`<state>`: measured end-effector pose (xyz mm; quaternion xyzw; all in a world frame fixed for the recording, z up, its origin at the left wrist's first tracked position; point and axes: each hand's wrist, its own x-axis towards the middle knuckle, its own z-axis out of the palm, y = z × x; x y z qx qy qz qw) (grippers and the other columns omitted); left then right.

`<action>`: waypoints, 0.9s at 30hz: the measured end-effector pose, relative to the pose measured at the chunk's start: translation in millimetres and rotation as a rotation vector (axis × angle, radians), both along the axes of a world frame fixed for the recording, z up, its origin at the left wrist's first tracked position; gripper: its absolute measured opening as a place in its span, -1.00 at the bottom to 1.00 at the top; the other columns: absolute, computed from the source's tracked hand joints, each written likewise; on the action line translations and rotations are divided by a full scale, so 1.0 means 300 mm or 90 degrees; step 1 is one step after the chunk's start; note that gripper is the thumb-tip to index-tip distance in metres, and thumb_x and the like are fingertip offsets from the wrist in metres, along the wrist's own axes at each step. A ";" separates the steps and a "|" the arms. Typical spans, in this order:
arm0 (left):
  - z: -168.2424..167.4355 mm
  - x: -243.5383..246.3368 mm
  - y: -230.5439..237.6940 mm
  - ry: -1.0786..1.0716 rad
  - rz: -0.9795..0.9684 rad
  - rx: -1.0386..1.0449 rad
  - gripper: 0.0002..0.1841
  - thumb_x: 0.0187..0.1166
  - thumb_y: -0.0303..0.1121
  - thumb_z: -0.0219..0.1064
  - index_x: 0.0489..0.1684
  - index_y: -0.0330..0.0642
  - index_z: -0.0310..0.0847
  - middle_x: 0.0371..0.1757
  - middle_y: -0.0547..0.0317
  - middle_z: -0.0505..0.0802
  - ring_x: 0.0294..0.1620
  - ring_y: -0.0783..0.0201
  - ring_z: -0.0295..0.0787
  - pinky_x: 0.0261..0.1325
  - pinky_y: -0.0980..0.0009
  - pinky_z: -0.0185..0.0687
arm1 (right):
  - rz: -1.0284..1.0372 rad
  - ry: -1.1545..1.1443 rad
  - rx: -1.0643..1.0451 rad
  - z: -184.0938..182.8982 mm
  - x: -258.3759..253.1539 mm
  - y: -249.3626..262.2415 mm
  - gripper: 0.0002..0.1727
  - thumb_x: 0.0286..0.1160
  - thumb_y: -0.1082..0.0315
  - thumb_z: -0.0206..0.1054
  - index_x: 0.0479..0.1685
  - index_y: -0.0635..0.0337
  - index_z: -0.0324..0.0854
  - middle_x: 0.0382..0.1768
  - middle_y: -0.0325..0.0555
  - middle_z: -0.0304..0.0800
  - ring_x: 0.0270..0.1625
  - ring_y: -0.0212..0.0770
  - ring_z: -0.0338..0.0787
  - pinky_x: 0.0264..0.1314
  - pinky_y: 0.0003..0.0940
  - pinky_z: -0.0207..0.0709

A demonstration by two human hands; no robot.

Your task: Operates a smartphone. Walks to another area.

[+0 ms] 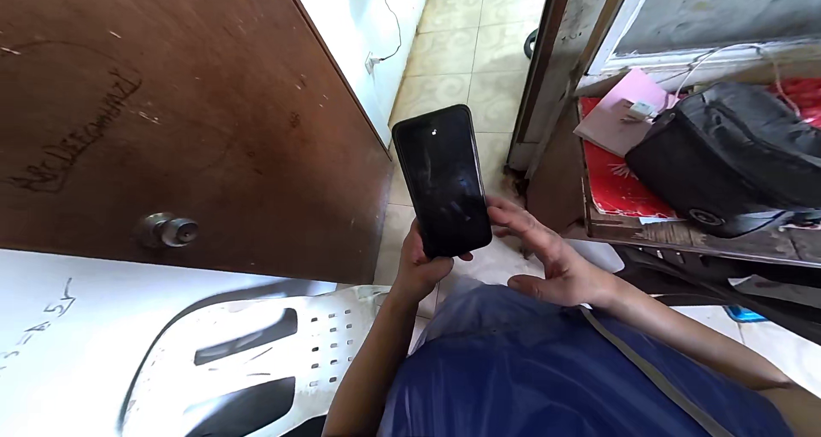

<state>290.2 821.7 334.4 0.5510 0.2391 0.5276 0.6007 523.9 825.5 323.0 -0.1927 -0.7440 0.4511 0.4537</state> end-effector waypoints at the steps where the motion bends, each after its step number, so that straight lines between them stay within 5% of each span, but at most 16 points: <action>1: 0.004 -0.006 0.001 -0.001 0.008 -0.003 -0.44 0.26 -0.54 0.44 0.28 0.09 0.45 0.05 0.51 0.89 -0.01 0.42 0.89 0.02 0.34 0.88 | 0.003 -0.009 0.008 0.003 0.001 -0.001 -0.22 0.46 0.08 0.38 0.75 0.03 0.29 0.79 0.07 0.19 0.75 -0.24 0.30 0.63 -0.32 0.40; 10: 0.004 -0.030 -0.009 -0.002 0.026 -0.003 -0.41 0.28 -0.56 0.42 0.33 0.19 0.49 0.07 0.46 0.91 0.01 0.39 0.90 0.04 0.35 0.87 | 0.013 -0.051 0.066 0.027 -0.012 -0.003 -0.33 0.39 0.27 0.38 0.60 0.15 0.46 0.69 0.22 0.29 0.62 -0.31 0.45 0.58 -0.45 0.41; 14: 0.010 -0.023 -0.018 0.009 0.032 -0.011 -0.40 0.27 -0.59 0.38 0.32 0.18 0.46 0.04 0.49 0.91 -0.02 0.41 0.91 0.04 0.36 0.87 | -0.066 -0.120 0.123 0.022 -0.018 0.009 -0.35 0.37 0.22 0.39 0.57 0.04 0.52 0.69 0.32 0.25 0.57 -0.12 0.52 0.51 -0.29 0.50; 19: 0.005 -0.003 -0.024 0.002 0.018 -0.009 -0.39 0.26 -0.66 0.32 0.33 0.12 0.43 0.05 0.49 0.91 -0.01 0.42 0.90 0.07 0.37 0.86 | -0.113 -0.114 0.173 0.044 -0.023 0.043 -0.38 0.39 0.15 0.41 0.55 -0.12 0.50 0.76 0.32 0.06 0.71 -0.01 0.35 0.58 -0.20 0.46; 27: -0.003 0.030 -0.035 0.034 0.038 -0.029 -0.40 0.20 -0.70 0.26 0.32 -0.13 0.30 0.00 0.52 0.88 -0.04 0.49 0.88 0.09 0.42 0.83 | -0.157 -0.106 0.209 0.055 -0.035 0.053 -0.42 0.42 0.09 0.41 0.50 -0.14 0.51 0.76 0.36 0.03 0.76 0.02 0.25 0.64 -0.18 0.37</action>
